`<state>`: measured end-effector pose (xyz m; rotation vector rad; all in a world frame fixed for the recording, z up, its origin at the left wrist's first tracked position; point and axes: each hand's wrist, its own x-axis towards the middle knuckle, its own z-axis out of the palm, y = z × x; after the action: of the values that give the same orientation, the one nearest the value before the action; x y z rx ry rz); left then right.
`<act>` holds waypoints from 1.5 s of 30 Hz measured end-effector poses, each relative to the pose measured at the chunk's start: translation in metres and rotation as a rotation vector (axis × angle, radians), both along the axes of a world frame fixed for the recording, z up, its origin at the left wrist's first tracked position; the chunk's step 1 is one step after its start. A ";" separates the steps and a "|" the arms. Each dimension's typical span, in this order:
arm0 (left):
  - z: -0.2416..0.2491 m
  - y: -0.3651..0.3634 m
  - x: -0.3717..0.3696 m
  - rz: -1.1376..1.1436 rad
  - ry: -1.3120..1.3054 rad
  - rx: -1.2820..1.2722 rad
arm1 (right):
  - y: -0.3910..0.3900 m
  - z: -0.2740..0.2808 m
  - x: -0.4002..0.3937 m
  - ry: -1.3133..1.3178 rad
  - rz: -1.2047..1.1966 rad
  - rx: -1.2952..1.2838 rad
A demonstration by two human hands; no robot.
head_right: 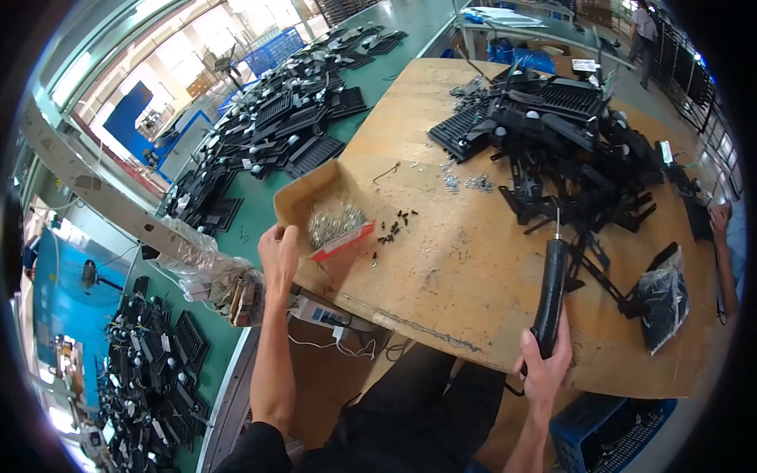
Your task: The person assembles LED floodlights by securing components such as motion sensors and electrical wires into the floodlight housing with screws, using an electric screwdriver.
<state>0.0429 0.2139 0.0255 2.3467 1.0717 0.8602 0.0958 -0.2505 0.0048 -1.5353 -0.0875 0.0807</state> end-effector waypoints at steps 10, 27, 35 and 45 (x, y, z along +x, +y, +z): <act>0.017 -0.039 0.074 -0.332 -0.715 -0.830 | 0.009 -0.002 0.005 -0.003 -0.079 -0.100; 0.053 -0.075 0.113 -0.549 -0.674 -1.230 | 0.020 0.008 0.013 0.117 -0.154 -0.147; 0.055 -0.082 0.113 -0.677 -0.741 -1.268 | 0.017 0.006 0.012 0.130 -0.143 -0.146; 0.059 -0.088 0.106 -0.653 -0.773 -1.388 | 0.018 0.008 0.013 0.132 -0.139 -0.123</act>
<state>0.1486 0.1263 0.0849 0.8957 0.2651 0.4046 0.1083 -0.2328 0.0130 -1.6502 0.1316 0.0779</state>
